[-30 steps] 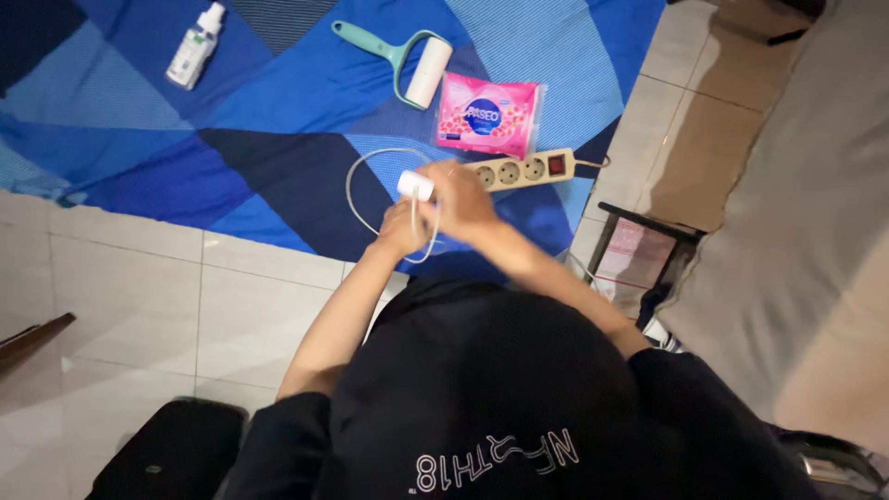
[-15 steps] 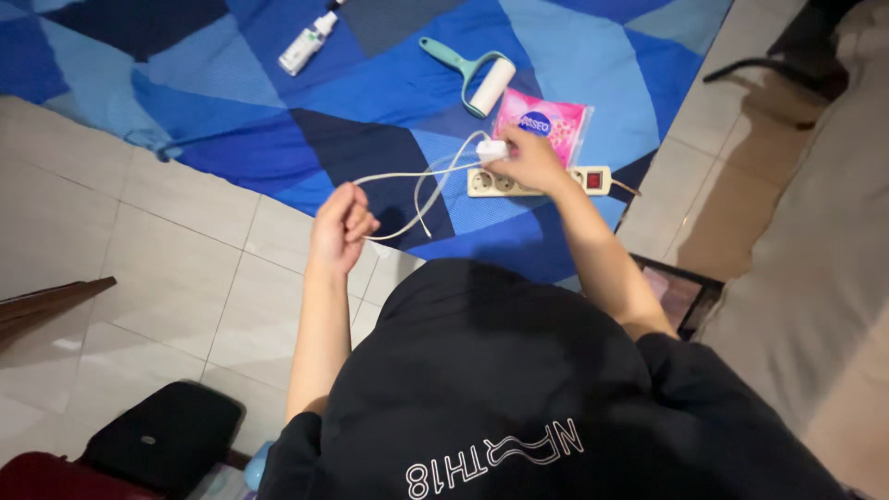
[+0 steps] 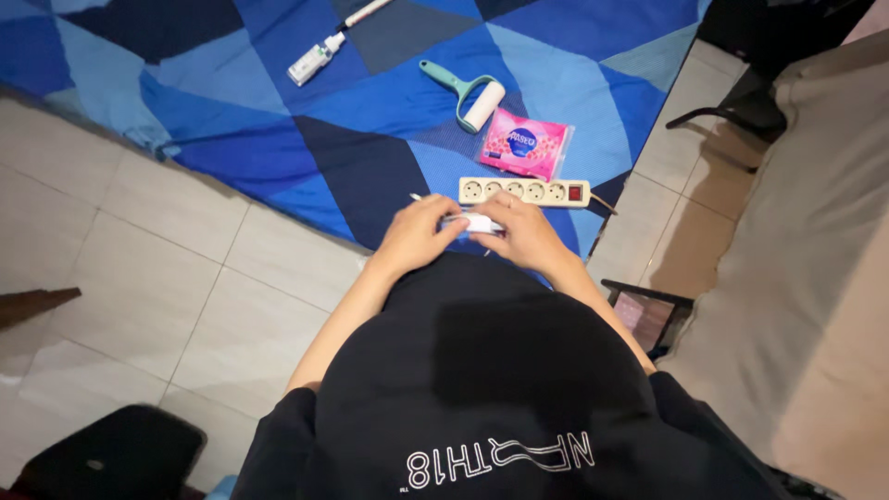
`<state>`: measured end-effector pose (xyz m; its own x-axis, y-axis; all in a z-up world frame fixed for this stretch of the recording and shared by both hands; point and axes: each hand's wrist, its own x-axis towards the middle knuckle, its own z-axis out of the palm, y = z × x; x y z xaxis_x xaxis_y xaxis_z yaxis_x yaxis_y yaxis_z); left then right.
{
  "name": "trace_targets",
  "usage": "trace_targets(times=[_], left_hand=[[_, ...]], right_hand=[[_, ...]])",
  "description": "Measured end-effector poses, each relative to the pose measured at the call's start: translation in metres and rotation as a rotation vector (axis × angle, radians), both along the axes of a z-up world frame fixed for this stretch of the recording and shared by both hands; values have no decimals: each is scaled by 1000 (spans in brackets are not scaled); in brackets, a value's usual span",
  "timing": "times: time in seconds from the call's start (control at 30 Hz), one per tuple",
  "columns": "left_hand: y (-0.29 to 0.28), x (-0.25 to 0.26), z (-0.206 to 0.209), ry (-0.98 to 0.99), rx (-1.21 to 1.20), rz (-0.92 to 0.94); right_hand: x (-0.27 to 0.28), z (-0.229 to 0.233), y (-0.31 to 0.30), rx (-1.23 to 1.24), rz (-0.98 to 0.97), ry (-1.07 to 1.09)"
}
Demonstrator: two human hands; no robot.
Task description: The person organizes personal items in a bedroom, starting by coiling a white charging cable and placing it on a bed. They then pick up a small brown wallet and a white spray bottle, moving to a vanity table to place the items among various toiletries and cosmetics.
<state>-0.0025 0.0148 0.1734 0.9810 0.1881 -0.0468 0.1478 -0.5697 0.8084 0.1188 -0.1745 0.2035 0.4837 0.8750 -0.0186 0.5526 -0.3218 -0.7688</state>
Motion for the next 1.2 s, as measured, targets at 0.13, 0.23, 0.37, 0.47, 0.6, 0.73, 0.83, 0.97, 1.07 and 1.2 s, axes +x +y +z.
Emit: trace_targets(times=[0.13,0.23,0.37,0.47,0.6,0.73,0.83,0.97,1.07,1.2], left_hand=[[-6,9,-9,-51,-74,-164],[-15,10,-8,-125,-153,-237],[-28,14,-2,-183,-144,-222],[-41,14,0,-259,-117,-187],[-55,11,2,-343,-66,-119],[-68,10,-2,-364,-82,-237],[-74,2,-15,-321,-76,-248],[-57,-4,-47,-292,-174,60],[-21,-6,-73,-127,-670,369],[20,-12,-67,-190,-1213,395]], right_hand=[[-3,2,-24,248,-63,-43],[-7,-10,-43,213,-291,210],[-13,-41,-57,533,-432,562],[-25,-71,-57,779,-700,956],[-46,-92,-67,805,-787,1125],[-66,-88,-88,631,-629,1236],[-77,-86,-92,657,-732,1203],[-66,-78,-123,698,-1094,1231],[-61,-90,-161,409,-1133,1059],[-53,-155,-164,-18,-944,807]])
